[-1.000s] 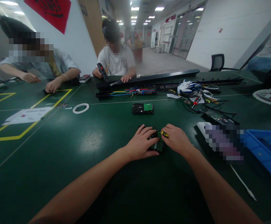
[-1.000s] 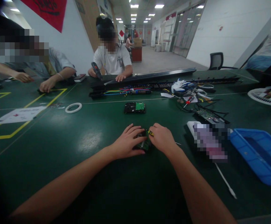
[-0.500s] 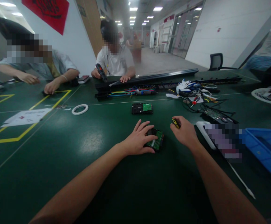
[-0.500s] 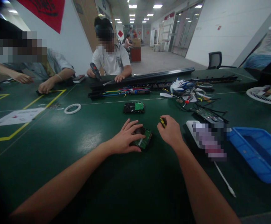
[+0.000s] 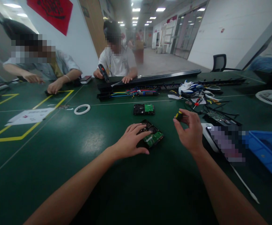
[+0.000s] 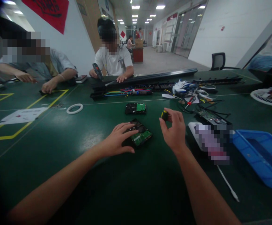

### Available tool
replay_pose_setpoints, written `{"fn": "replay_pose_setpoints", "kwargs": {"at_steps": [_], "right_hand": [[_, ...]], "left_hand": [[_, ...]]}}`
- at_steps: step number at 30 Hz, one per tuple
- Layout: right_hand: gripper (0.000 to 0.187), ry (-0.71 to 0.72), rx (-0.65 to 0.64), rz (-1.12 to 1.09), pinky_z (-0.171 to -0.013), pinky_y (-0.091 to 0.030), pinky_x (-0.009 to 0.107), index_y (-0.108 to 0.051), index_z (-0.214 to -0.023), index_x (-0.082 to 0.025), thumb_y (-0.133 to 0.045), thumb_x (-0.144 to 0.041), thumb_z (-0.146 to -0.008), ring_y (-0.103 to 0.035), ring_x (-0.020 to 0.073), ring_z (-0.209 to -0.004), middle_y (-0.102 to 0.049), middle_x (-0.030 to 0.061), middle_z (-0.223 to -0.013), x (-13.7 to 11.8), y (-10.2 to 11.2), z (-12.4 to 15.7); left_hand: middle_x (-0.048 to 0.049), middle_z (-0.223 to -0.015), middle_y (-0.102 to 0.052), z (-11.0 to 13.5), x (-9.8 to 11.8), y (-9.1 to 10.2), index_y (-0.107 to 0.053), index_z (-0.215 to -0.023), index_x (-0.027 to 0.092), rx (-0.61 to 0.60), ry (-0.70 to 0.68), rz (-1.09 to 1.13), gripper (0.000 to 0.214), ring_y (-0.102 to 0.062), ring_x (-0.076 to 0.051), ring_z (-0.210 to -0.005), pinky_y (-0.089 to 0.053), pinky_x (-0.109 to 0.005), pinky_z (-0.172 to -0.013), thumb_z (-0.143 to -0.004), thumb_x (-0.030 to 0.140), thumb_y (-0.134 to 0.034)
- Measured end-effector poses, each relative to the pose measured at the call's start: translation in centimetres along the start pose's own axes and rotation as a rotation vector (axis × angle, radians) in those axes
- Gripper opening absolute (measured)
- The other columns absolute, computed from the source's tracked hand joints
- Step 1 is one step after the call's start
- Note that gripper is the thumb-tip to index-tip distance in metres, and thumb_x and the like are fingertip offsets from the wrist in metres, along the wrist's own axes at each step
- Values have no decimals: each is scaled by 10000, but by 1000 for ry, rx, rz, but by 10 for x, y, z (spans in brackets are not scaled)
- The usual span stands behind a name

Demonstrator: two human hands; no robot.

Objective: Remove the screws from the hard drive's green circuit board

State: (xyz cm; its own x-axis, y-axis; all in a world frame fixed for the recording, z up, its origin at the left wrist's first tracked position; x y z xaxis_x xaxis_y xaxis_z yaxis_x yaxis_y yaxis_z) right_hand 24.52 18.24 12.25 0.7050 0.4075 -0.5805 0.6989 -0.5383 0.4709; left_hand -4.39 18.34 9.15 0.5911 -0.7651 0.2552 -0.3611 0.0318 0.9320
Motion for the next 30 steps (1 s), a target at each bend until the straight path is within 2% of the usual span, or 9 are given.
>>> {"fn": "replay_pose_setpoints", "kwargs": {"at_steps": [2,4,7,9,12,16,23,26,30], "right_hand": [[419,32,-24,-17,-924,-669,468,-605,-1378,-291,-668,-329,-965,-711,248,-1051,-584,110,-1327,-4,-2,1],[403,59,-65,-20,-918,-675,459,-608,-1375,-294,-655,-324,-976,-705,249,-1071,-584,106,-1318,-7,-5,2],[437,82,-131,13,-946,-663,475,-584,-1414,-303,-634,-295,-980,-695,259,-1100,-614,103,-1317,-7,-9,4],[489,71,-160,44,-965,-650,487,-545,-1463,-306,-616,-277,-980,-705,255,-1066,-636,105,-1334,-4,-10,4],[553,17,-177,86,-971,-637,502,-480,-1526,-302,-593,-280,-985,-725,254,-1014,-660,116,-1344,1,-9,4],[591,-39,-198,90,-934,-643,506,-447,-1547,-301,-602,-298,-977,-736,283,-1059,-689,120,-1343,4,-9,3],[619,-21,-239,105,-952,-633,509,-431,-1555,-284,-611,-280,-963,-749,286,-1056,-704,125,-1334,5,-7,2],[595,-36,-179,82,-935,-643,513,-448,-1525,-289,-624,-293,-956,-753,283,-1035,-704,119,-1328,6,-5,1],[608,-29,-45,-16,-895,-669,462,-423,-1513,-287,-651,-306,-949,-754,267,-1037,-701,112,-1295,-1,-2,2]], "left_hand": [[-129,-1526,-518,11,10,-4,-488,-1532,290,98,152,-10,691,-478,-370,-1426,-433,-592,-1180,-954,600,-706],[-137,-1441,-547,20,22,-12,-511,-1473,251,159,277,-14,598,-551,-354,-1317,-516,-552,-1096,-980,546,-676],[-173,-1410,-515,24,37,-25,-494,-1443,189,176,420,-29,679,-579,-370,-1244,-555,-551,-1039,-934,586,-708],[-180,-1427,-483,23,42,-32,-461,-1453,188,183,446,-20,728,-575,-382,-1258,-546,-565,-1058,-907,585,-733],[-181,-1498,-412,19,45,-38,-419,-1470,226,219,440,-7,730,-554,-404,-1314,-541,-596,-1066,-903,559,-737],[-173,-1551,-351,15,41,-41,-390,-1479,253,280,441,5,748,-547,-427,-1346,-545,-617,-1072,-882,506,-764],[-166,-1624,-267,7,23,-37,-370,-1511,249,202,408,96,732,-560,-409,-1379,-561,-570,-1099,-899,421,-732],[-174,-1638,-293,2,21,-35,-378,-1532,231,173,384,63,738,-525,-415,-1410,-525,-589,-1136,-907,421,-723],[-161,-1608,-412,-2,28,-36,-431,-1522,230,218,254,-35,661,-380,-406,-1519,-408,-623,-1225,-935,384,-692]]}}
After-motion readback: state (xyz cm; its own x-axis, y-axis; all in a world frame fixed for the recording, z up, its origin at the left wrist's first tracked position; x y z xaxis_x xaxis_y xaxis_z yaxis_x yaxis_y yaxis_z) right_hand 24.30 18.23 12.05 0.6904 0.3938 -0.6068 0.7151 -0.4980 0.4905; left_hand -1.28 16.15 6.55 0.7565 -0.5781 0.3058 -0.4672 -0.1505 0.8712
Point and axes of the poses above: each hand's wrist, its own z-axis away from the middle knuckle, its own y-axis out of the back of the hand, x = y × z, the point moved 2 cm from there along -z, towards the middle knuckle
